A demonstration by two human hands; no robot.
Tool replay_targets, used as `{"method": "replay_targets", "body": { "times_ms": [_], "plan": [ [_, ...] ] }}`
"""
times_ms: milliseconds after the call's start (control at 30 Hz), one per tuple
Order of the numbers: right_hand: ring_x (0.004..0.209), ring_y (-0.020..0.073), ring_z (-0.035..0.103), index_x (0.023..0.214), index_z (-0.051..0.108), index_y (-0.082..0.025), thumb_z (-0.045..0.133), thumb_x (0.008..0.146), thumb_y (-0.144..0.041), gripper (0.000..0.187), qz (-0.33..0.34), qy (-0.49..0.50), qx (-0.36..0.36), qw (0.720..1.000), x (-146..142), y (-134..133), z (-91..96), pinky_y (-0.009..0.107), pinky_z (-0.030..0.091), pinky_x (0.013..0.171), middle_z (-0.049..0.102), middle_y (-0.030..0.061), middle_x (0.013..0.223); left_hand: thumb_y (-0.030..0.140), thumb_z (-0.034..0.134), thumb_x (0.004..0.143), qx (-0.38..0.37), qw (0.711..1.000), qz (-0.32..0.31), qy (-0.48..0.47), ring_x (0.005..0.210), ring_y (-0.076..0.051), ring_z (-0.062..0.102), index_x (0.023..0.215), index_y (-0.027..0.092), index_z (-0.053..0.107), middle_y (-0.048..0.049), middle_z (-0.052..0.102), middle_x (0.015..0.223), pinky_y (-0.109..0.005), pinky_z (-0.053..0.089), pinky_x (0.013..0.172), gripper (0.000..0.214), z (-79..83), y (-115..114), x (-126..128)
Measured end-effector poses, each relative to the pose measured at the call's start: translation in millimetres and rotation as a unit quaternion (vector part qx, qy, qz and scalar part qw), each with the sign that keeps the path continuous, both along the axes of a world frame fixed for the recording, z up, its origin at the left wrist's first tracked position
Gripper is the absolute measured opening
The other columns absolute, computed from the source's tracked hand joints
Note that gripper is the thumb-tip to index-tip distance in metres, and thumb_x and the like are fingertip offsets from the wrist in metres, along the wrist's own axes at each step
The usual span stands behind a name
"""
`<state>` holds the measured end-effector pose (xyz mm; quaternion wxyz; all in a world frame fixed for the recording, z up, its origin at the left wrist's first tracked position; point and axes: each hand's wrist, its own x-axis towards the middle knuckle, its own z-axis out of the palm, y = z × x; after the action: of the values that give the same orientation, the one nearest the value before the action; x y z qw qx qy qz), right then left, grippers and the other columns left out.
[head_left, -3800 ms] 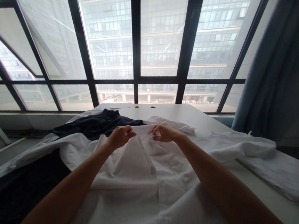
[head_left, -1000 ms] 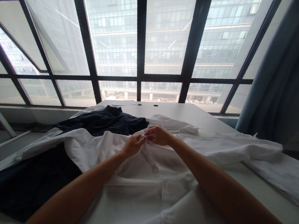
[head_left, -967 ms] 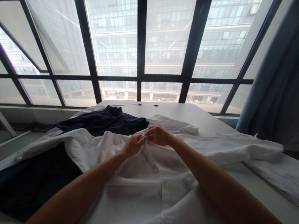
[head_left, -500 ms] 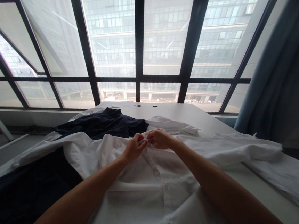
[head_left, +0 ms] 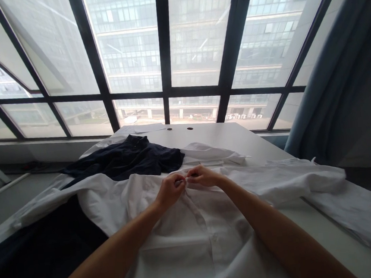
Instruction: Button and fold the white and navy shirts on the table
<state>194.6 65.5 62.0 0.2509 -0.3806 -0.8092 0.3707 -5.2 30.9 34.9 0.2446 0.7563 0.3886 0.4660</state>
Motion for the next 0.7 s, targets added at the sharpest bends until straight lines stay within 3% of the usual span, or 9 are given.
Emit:
{"method": "replay_targets", "body": {
  "times_ms": [233,433,700],
  "plan": [
    [0.064,0.0130,0.051,0.086,0.077,-0.011,0.076,0.068,-0.048,0.041,0.010,-0.018,-0.075,0.997,4.3,0.2,6.0,0.024,0.040,0.059,0.065,0.0024,0.071,0.025,0.062,0.082,0.009,0.999,-0.004,0.050,0.075,-0.018,0.065,0.081,0.014,0.071,-0.0064,0.072,0.082,-0.026,0.047,0.068,0.014,1.0,-6.8,1.1],
    [0.064,0.0132,0.054,0.081,0.079,-0.012,0.078,0.067,-0.038,0.030,-0.030,-0.039,-0.039,0.998,-3.5,-0.4,7.0,0.023,0.039,0.057,0.066,0.0020,0.069,0.028,0.062,0.082,0.002,0.999,-0.008,0.041,0.069,-0.017,0.063,0.082,0.014,0.074,-0.0054,0.072,0.077,-0.024,0.045,0.062,0.019,-0.9,-7.0,-0.6],
    [0.063,0.0148,0.060,0.075,0.079,-0.015,0.078,0.064,-0.020,0.012,-0.129,-0.015,0.001,0.991,-19.9,-3.1,5.0,0.021,0.042,0.056,0.070,0.0020,0.066,0.047,0.069,0.077,-0.063,0.998,-0.004,-0.003,0.058,-0.015,0.058,0.074,0.013,0.077,-0.0041,0.070,0.065,-0.022,0.040,0.054,0.035,2.2,-2.3,-3.4]
  ]
}}
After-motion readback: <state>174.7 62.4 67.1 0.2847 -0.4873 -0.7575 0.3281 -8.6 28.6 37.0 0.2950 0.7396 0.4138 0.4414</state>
